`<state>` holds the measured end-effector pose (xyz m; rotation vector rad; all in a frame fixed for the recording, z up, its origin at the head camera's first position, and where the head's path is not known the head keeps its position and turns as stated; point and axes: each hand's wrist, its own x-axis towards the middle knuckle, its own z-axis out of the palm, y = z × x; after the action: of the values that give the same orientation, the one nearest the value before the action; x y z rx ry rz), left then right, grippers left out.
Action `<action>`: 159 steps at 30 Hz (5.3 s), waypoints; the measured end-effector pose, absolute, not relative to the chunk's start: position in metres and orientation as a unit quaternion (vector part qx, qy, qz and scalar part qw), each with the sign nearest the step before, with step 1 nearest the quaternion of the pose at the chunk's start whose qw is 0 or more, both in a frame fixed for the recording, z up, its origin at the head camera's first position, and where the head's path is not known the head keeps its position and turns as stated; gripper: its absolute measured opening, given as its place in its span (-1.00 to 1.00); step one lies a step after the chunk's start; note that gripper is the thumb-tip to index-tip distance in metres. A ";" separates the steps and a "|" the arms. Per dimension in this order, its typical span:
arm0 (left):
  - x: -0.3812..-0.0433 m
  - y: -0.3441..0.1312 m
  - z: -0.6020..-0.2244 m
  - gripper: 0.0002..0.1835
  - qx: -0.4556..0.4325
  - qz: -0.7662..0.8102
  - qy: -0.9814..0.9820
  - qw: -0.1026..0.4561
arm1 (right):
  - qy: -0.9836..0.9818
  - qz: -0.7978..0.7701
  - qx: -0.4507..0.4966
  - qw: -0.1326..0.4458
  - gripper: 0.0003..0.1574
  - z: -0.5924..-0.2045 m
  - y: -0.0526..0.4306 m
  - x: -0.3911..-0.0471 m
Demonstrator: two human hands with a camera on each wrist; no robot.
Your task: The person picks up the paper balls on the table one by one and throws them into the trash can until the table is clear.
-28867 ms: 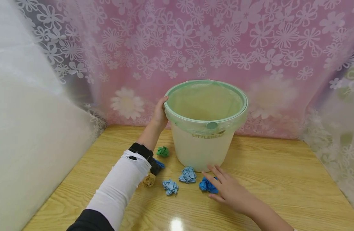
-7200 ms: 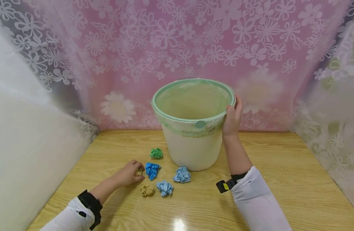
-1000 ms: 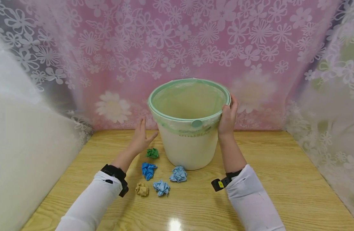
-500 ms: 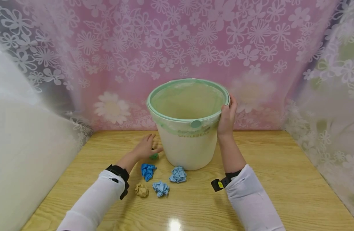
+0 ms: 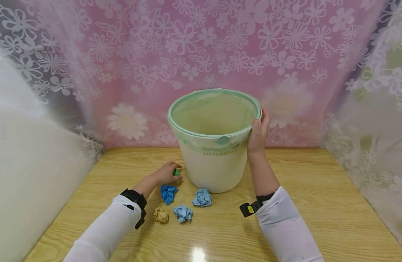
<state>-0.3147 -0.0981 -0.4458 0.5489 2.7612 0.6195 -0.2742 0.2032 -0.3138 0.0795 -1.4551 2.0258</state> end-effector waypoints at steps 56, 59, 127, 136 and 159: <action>-0.325 -0.124 -0.401 -0.83 0.222 0.155 0.945 0.181 | -0.560 0.771 0.022 0.301 -0.26 -0.314 0.205 -0.272; -0.327 -0.130 -0.390 -0.80 0.217 0.163 0.947 0.171 | -0.560 0.772 0.019 0.299 -0.25 -0.314 0.205 -0.272; -0.335 0.018 -0.204 -0.74 0.346 0.250 0.904 -0.019 | -0.555 0.771 0.006 0.311 -0.30 -0.312 0.205 -0.275; -0.333 0.019 -0.204 -0.31 0.361 0.178 0.914 0.044 | -0.560 0.768 0.012 0.310 -0.31 -0.311 0.205 -0.275; -0.320 -0.010 -0.220 -0.27 0.316 0.171 0.933 -0.013 | -0.563 0.770 0.009 0.301 -0.32 -0.313 0.206 -0.274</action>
<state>-0.3203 -0.0096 -0.2201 1.0009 2.9558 0.5413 -0.2737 0.2057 -0.3127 0.0227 -1.4930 2.0435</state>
